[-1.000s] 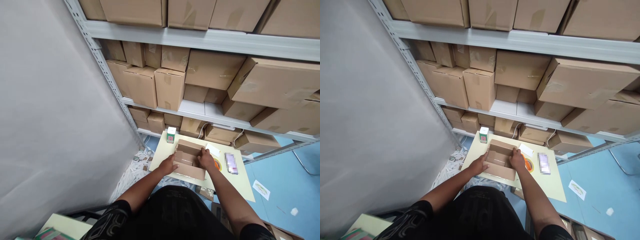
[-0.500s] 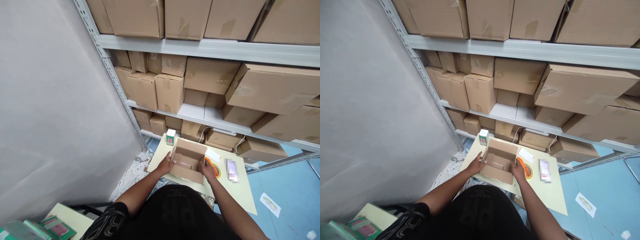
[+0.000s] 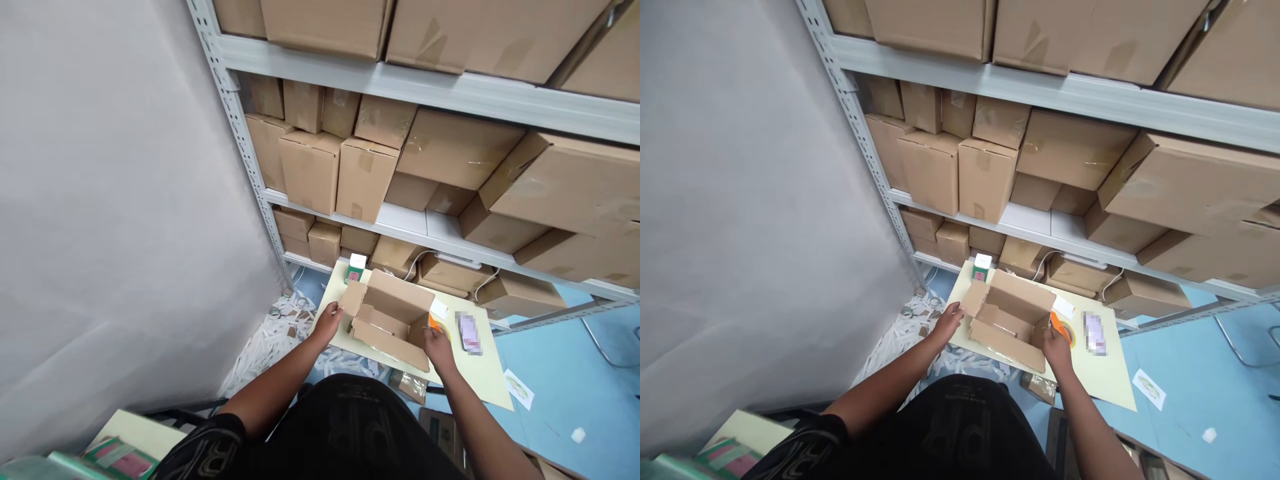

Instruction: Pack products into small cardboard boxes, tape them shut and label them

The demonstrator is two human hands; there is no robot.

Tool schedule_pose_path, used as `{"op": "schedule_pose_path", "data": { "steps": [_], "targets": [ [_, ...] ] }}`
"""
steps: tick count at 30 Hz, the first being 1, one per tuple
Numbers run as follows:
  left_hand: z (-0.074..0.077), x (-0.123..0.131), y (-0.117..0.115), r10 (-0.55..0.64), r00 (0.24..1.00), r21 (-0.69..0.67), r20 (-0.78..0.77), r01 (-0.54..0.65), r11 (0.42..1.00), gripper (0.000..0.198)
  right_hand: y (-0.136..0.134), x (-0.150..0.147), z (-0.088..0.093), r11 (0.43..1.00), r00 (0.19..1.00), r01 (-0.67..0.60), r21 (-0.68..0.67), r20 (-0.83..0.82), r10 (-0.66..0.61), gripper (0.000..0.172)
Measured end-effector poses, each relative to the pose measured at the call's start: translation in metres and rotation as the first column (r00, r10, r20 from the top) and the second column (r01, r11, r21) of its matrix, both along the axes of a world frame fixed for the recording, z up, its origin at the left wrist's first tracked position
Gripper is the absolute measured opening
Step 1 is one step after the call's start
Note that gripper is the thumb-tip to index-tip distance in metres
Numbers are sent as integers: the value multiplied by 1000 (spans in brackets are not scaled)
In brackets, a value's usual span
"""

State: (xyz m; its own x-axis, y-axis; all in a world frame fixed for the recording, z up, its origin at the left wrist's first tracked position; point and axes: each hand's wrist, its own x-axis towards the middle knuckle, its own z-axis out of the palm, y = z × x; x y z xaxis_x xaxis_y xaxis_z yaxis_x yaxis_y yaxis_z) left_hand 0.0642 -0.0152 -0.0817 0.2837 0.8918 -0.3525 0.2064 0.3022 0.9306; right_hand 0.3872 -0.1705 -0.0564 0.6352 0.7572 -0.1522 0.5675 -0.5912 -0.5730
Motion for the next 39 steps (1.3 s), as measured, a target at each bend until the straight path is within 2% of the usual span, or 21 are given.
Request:
{"op": "schedule_pose_path", "data": {
  "steps": [3,6,8,11,14,17,23,27,32,36,39],
  "targets": [
    [10,-19,-10,-54,956,-183,287,110,977,66,-3,-19,15,999,999,-32,6,25,32,42],
    [19,-35,-28,-70,921,-191,383,153,970,70,-3,-32,27,996,994,-88,-10,64,89,43],
    [22,-43,-42,-85,932,-141,353,143,980,70,0,-36,32,993,991,-114,-13,74,114,43],
    [23,-50,-64,-69,972,-48,226,82,995,70,10,-39,39,983,982,-182,-18,56,182,41],
    [22,-53,-87,46,993,-3,107,-46,999,68,25,-42,44,957,958,-287,-42,-1,287,44],
    [23,-54,-115,216,976,41,-9,-215,976,64,39,-48,45,921,919,-389,-19,-80,386,44],
    [34,-51,-190,430,899,92,-85,-422,902,64,53,-55,37,791,782,-611,17,-138,607,45],
    [43,-53,-247,561,826,113,-55,-553,826,65,54,-75,34,708,693,-705,30,-180,698,45],
    [50,-77,-319,717,697,105,14,-714,693,66,43,-131,38,560,537,-826,59,-216,815,46],
    [50,-107,-375,764,645,113,-14,-759,642,71,25,-182,40,462,438,-883,86,-207,875,48],
    [44,-132,-417,779,627,146,3,-771,620,73,7,-221,39,397,378,-914,82,-182,908,49]
  ]
}}
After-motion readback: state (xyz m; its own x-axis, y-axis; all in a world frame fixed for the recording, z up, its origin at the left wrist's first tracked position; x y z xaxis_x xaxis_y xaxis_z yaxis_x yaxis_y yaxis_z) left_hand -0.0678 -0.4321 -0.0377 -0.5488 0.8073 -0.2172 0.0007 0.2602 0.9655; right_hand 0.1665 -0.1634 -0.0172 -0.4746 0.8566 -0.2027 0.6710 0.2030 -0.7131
